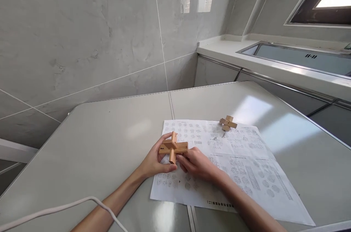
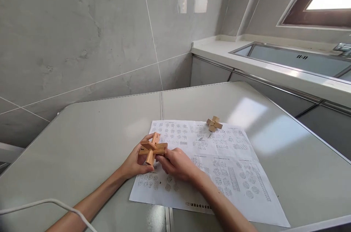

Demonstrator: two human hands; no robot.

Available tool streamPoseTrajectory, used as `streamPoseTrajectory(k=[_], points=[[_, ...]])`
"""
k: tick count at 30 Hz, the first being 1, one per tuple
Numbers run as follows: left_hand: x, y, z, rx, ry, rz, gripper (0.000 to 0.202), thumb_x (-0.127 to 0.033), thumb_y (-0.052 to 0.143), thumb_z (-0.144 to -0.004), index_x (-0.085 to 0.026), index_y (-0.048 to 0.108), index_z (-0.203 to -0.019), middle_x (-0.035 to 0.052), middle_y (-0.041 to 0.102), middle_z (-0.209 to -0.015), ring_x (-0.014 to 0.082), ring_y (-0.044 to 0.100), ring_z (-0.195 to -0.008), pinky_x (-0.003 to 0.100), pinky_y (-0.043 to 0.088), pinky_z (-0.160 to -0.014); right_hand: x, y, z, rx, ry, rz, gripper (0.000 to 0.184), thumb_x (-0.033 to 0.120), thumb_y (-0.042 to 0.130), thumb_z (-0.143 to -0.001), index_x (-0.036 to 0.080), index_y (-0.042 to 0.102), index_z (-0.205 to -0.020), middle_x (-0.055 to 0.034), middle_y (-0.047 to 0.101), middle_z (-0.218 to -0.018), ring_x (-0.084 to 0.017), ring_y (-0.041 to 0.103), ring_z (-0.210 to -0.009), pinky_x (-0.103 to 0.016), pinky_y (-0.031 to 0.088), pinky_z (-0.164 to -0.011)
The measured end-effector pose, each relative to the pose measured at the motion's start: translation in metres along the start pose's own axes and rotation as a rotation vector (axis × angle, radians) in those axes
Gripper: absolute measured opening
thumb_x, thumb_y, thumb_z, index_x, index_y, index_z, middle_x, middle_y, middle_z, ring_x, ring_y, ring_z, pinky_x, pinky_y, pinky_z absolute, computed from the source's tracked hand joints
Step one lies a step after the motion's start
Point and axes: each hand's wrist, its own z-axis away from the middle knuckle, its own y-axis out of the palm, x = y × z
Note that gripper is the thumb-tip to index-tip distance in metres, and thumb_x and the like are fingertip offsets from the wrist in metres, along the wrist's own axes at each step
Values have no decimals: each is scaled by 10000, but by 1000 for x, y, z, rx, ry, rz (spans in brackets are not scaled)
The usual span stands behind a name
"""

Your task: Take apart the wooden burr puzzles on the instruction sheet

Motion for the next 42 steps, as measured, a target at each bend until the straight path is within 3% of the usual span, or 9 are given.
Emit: streamPoseTrajectory(k=[5, 10, 15, 18, 22, 25, 32, 37, 42], points=[[-5, 2, -1, -26, 3, 10, 1074, -459, 1007, -680, -259, 468, -1588, 172, 609, -1507, 401, 631, -1373, 458, 554, -1092, -2, -3, 4, -60, 5, 0, 369, 301, 528, -1060, 246, 522, -695, 44, 531, -561, -133, 460, -506, -279, 357, -567], [-9, 7, -1, -30, 20, 11, 1047, -449, 990, -713, -242, 463, -1593, 161, 687, -1395, 359, 723, -1228, 464, 564, -1074, -1, -15, 13, -128, 6, 27, 403, 389, 661, -1013, 238, 524, -665, 58, 449, -546, -123, 387, -515, -278, 292, -563], [-7, 11, 2, -45, 63, -68, 1010, -390, 992, -707, -266, 475, -1566, 146, 583, -1530, 352, 675, -1317, 453, 531, -1141, 1, -32, 24, -97, 56, -68, 311, 428, 649, -1021, 236, 630, -777, 36, 590, -593, -143, 498, -550, -277, 370, -589], [-5, 12, 4, -52, 62, -156, 1028, -356, 989, -701, -252, 451, -1571, 141, 620, -1474, 338, 656, -1327, 427, 516, -1141, 0, -36, 27, -58, 96, -167, 373, 480, 581, -1052, 230, 626, -779, 24, 633, -588, -144, 522, -532, -283, 414, -592], [-6, 15, 4, -33, 57, -219, 1046, -324, 977, -711, -229, 401, -1578, 112, 714, -1283, 301, 705, -1198, 421, 527, -1092, -1, -34, 27, -5, 154, -321, 492, 650, 511, -1060, 224, 648, -854, 36, 613, -557, -124, 460, -453, -266, 378, -513], [-9, 18, 5, -12, 60, -244, 1023, -322, 970, -728, -240, 390, -1567, 103, 732, -1255, 289, 717, -1168, 429, 527, -1083, -2, -32, 24, 34, 202, -435, 533, 715, 558, -1024, 213, 639, -863, 27, 632, -585, -112, 462, -449, -256, 359, -492], [-9, 21, 4, -65, 68, -295, 1010, -330, 984, -704, -258, 416, -1537, 96, 696, -1240, 305, 704, -1194, 453, 500, -1109, -3, -24, 21, -32, 280, -644, 544, 723, 673, -961, 188, 632, -870, 83, 487, -565, -64, 309, -451, -244, 234, -475], [-11, 23, 4, -65, 96, -323, 998, -322, 997, -667, -268, 456, -1504, 74, 686, -1235, 292, 715, -1159, 444, 519, -1094, 0, -17, 23, -65, 292, -726, 547, 715, 711, -943, 185, 619, -846, 74, 506, -598, -61, 313, -473, -244, 238, -488], [-13, 24, 5, -71, 74, -391, 1044, -317, 1025, -611, -259, 489, -1505, 60, 710, -1206, 281, 732, -1113, 430, 550, -1051, 0, -15, 25, -4, 306, -790, 530, 685, 756, -930, 170, 641, -886, 70, 533, -568, -61, 326, -459, -239, 240, -477]])
